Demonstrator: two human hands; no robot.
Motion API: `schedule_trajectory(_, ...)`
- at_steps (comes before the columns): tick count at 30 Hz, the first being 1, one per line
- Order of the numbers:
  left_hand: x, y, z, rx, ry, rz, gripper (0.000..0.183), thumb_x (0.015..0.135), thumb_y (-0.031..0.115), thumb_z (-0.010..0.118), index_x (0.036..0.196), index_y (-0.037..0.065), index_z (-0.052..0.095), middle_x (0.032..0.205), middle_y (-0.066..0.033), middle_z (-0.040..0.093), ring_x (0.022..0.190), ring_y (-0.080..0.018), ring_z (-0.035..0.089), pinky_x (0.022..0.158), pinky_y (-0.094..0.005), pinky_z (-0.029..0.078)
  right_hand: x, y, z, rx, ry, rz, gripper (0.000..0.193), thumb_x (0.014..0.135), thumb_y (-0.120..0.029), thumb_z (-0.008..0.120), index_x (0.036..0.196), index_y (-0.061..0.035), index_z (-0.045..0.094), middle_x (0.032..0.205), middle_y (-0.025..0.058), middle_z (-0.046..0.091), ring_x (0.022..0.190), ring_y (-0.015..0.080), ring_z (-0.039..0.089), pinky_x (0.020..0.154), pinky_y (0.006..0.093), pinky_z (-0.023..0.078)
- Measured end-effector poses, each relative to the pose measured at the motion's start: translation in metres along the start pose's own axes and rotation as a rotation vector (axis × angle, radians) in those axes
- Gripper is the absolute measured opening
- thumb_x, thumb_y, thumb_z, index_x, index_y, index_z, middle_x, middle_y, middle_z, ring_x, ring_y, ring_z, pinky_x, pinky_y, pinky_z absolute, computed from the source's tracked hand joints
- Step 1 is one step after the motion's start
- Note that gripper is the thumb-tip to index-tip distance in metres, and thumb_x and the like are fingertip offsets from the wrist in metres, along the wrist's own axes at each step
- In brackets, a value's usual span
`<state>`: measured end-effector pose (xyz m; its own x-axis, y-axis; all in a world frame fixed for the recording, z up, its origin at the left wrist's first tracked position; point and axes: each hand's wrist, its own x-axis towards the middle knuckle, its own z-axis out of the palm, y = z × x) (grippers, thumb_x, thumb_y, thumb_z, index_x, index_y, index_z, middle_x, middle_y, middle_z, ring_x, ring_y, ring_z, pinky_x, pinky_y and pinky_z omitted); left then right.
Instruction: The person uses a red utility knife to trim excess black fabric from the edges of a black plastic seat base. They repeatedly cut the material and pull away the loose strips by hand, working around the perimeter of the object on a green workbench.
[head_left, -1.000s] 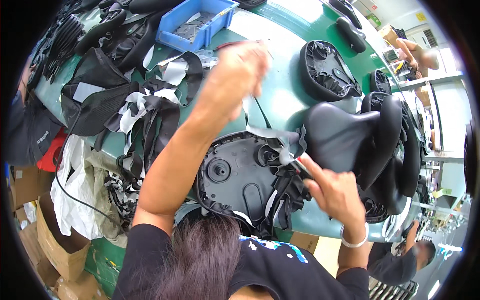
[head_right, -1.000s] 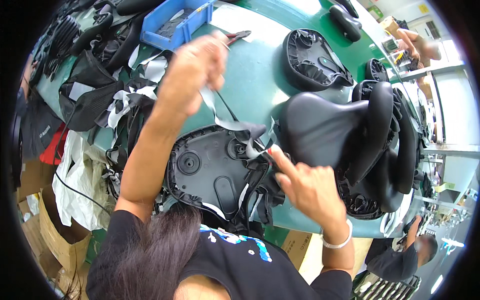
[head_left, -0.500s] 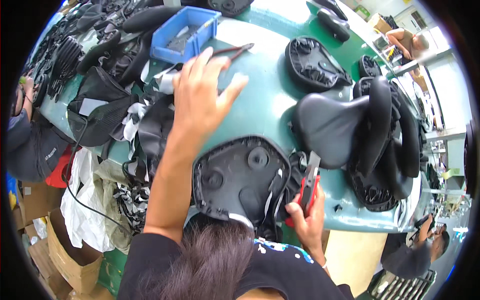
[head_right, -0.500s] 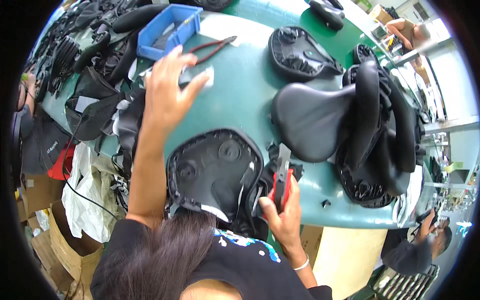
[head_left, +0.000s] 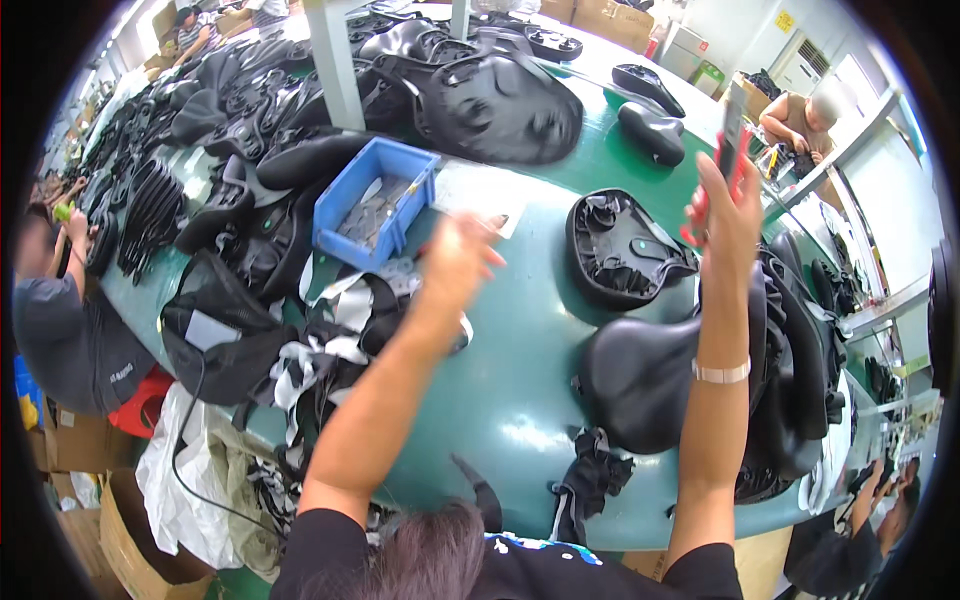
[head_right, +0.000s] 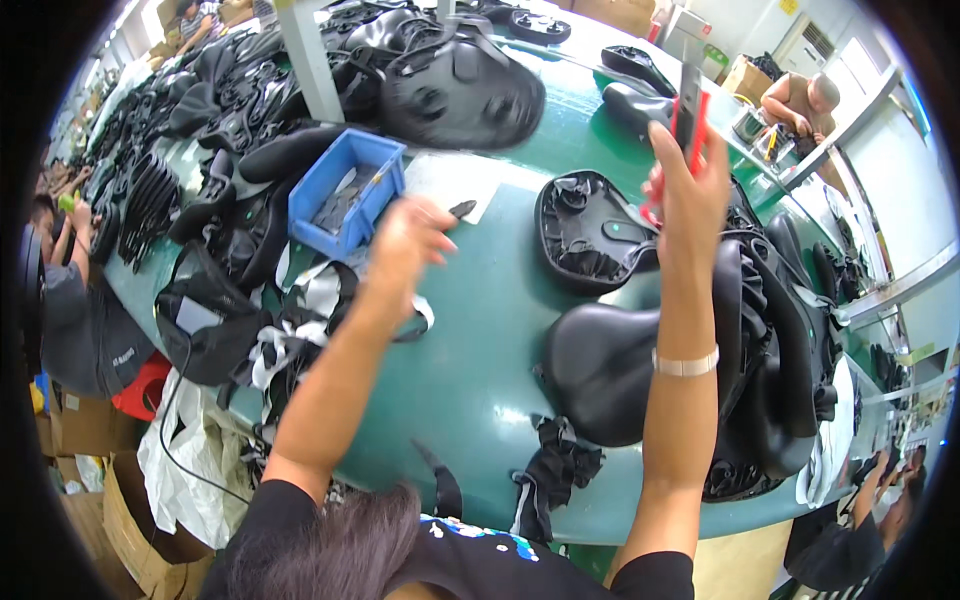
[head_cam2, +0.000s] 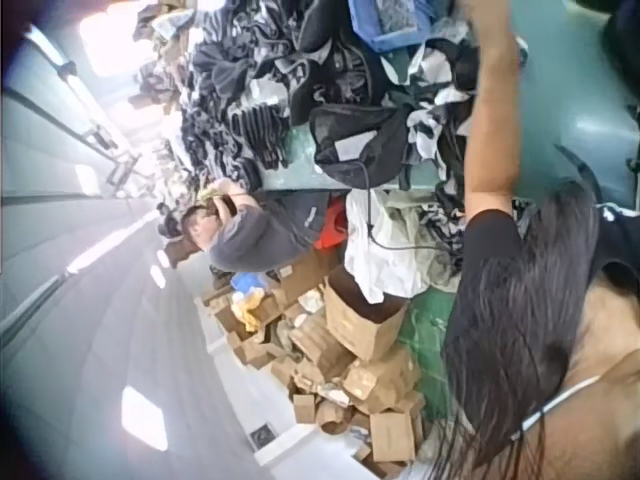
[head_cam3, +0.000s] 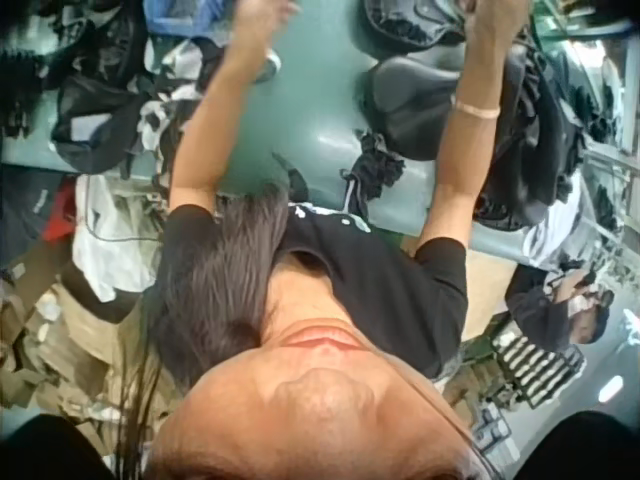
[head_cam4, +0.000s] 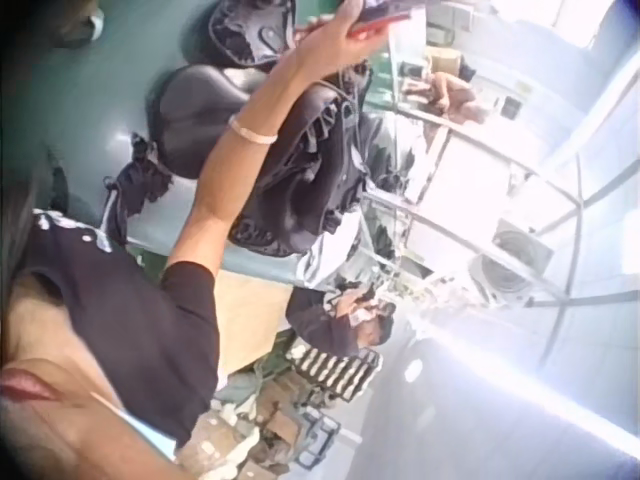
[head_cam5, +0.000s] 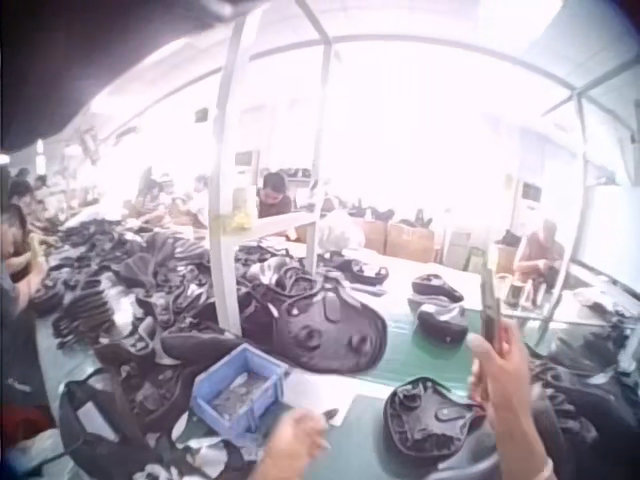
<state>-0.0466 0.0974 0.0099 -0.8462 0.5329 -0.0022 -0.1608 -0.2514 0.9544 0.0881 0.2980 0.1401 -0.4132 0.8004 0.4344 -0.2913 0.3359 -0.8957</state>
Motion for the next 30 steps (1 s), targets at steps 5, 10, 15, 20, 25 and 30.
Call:
schedule_trajectory(5,-0.033,-0.083,0.024,0.566,-0.114,0.329,0.01,0.087,0.01,0.066,0.092,0.002,0.062,0.08,-0.0047,0.06,0.061,-0.0107,0.053,0.057,-0.0254,0.045,0.147,0.15,-0.001,0.1,0.124,0.337,0.03,0.077,-0.003,0.068,0.104,-0.004,0.054,0.064,0.0031,0.054,0.048,0.0157,0.053,0.046,0.0296,0.048)
schedule_trajectory(10,-0.032,-0.059,0.027,0.56,-0.273,0.181,0.005,0.086,0.006,0.064,0.086,0.001,0.062,0.076,-0.0069,0.059,0.058,-0.0128,0.053,0.054,-0.0269,0.043,0.249,0.292,-0.04,0.178,0.345,0.535,0.037,0.076,-0.008,0.072,0.104,-0.012,0.049,0.072,0.0089,0.052,0.05,0.0278,0.052,0.064,0.052,0.053)
schedule_trajectory(15,-0.035,-0.055,0.028,0.526,-0.288,0.111,0.005,0.084,0.006,0.066,0.085,0.002,0.064,0.073,-0.0068,0.06,0.056,-0.0137,0.057,0.051,-0.0268,0.045,0.295,0.336,-0.068,0.359,0.34,0.411,0.04,0.078,-0.013,0.073,0.111,-0.0161,0.05,0.106,0.009,0.055,0.092,0.0305,0.059,0.077,0.0602,0.05)
schedule_trajectory(20,-0.035,-0.055,0.027,0.666,-0.205,0.166,0.006,0.083,0.009,0.066,0.084,0.003,0.064,0.072,-0.0067,0.06,0.055,-0.0153,0.057,0.051,-0.0282,0.045,0.26,0.26,0.01,0.45,0.652,0.298,0.04,0.077,0.0,0.069,0.109,-0.0148,0.052,0.102,0.0076,0.057,0.092,0.0286,0.06,0.058,0.0501,0.058)
schedule_trajectory(25,-0.027,-0.067,0.031,0.539,-0.186,0.229,0.01,0.087,0.013,0.064,0.087,0.003,0.063,0.076,-0.0058,0.062,0.059,-0.0139,0.056,0.055,-0.0276,0.045,0.178,0.126,0.017,-0.023,-0.025,0.225,0.031,0.075,-0.017,0.072,0.104,-0.0155,0.063,0.087,0.0033,0.062,0.066,0.0148,0.06,0.052,0.0308,0.053)
schedule_trajectory(30,-0.025,-0.037,0.003,-0.312,-0.092,-0.351,0.051,0.095,0.054,0.047,0.114,0.006,0.052,0.101,-0.0047,0.061,0.093,-0.0195,0.06,0.08,-0.0341,0.048,-0.025,-0.006,0.045,-0.903,-0.632,-0.503,0.028,0.073,-0.023,0.067,0.1,-0.0159,0.066,0.091,0.0208,0.054,0.08,0.0354,0.062,0.066,0.0447,0.051)
